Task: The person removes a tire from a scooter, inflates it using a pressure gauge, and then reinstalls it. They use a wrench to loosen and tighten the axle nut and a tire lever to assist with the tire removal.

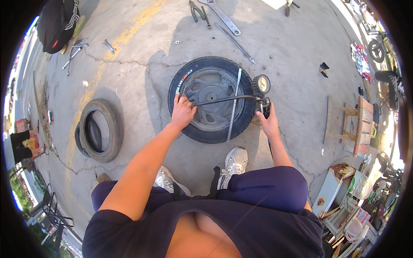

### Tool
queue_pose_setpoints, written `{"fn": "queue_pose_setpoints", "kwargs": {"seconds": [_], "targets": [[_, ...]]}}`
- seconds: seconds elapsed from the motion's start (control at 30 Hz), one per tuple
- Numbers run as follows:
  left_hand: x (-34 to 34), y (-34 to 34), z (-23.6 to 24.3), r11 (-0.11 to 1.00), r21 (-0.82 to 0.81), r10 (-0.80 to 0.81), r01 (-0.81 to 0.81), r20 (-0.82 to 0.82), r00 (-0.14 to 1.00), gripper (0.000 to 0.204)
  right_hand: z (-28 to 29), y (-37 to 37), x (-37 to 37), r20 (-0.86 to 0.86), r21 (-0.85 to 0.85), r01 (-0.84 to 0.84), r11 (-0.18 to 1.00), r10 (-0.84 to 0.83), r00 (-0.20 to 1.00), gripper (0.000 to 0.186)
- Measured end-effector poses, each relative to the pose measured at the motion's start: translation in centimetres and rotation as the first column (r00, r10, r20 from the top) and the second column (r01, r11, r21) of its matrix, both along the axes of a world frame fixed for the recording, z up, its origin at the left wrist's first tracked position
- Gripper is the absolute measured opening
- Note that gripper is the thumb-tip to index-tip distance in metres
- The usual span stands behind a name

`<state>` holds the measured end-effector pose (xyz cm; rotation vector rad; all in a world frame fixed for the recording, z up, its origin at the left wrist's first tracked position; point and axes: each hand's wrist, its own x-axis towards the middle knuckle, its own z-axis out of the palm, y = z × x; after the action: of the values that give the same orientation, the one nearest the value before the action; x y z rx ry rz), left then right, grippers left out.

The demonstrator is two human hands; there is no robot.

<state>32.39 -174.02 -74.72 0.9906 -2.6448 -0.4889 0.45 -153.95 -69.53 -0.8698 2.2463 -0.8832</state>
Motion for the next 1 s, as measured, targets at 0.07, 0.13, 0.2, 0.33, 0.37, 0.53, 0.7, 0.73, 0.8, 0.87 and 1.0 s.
{"fn": "queue_pose_setpoints", "kwargs": {"seconds": [0.07, 0.13, 0.2, 0.33, 0.37, 0.53, 0.7, 0.73, 0.8, 0.87, 1.0], "targets": [[0.1, 0.0, 0.0, 1.0, -0.007, 0.002, -0.002, -0.001, 1.0, 0.022, 0.6, -0.2, 0.3, 0.04, -0.002, 0.015, 1.0, -0.015, 0.999, 0.086], [0.1, 0.0, 0.0, 1.0, -0.009, 0.003, -0.003, -0.003, 1.0, 0.022, 0.2, -0.2, 0.2, 0.012, -0.016, -0.008, 1.0, 0.009, 1.0, 0.086], [0.0, 0.0, 0.1, 1.0, -0.004, 0.002, -0.002, -0.007, 1.0, 0.023, 0.0, -0.1, 0.1, -0.001, -0.024, -0.019, 1.0, 0.019, 1.0, 0.086], [0.0, 0.0, 0.2, 1.0, 0.002, 0.007, -0.007, 0.018, 1.0, 0.023, 0.2, -0.1, 0.0, 0.01, -0.002, -0.016, 1.0, 0.016, 1.0, 0.086], [-0.1, 0.0, 0.2, 1.0, 0.013, 0.009, -0.01, 0.025, 1.0, 0.023, 0.3, -0.1, 0.0, 0.01, 0.01, -0.012, 1.0, 0.012, 1.0, 0.087], [-0.1, 0.0, 0.5, 1.0, 0.026, 0.014, -0.015, 0.032, 0.999, 0.022, 0.2, -0.2, 0.2, 0.008, 0.038, 0.01, 0.999, -0.01, 1.0, 0.089], [0.1, 0.0, 0.1, 0.999, 0.026, 0.027, -0.027, -0.001, 1.0, 0.022, 0.2, -0.2, 0.4, 0.035, 0.063, 0.025, 0.998, -0.028, 0.999, 0.091], [0.0, 0.0, 0.0, 0.999, 0.025, 0.028, -0.027, -0.005, 1.0, 0.023, -0.4, 0.1, 0.2, 0.013, 0.041, 0.023, 0.999, -0.023, 1.0, 0.091], [-0.1, -0.1, -0.3, 0.999, 0.017, 0.027, -0.027, -0.012, 1.0, 0.023, -0.7, 0.3, 0.0, -0.014, 0.059, 0.039, 0.998, -0.038, 0.999, 0.091], [0.0, 0.0, -0.5, 1.0, -0.005, 0.022, -0.023, -0.026, 0.999, 0.022, -1.1, 0.4, 0.1, -0.076, 0.07, 0.038, 0.997, -0.032, 0.997, 0.091], [-0.1, -0.2, -0.1, 1.0, -0.002, 0.014, -0.014, -0.013, 1.0, 0.02, -0.6, 0.2, 0.3, -0.145, 0.109, 0.024, 0.994, -0.008, 0.989, 0.093]]}}
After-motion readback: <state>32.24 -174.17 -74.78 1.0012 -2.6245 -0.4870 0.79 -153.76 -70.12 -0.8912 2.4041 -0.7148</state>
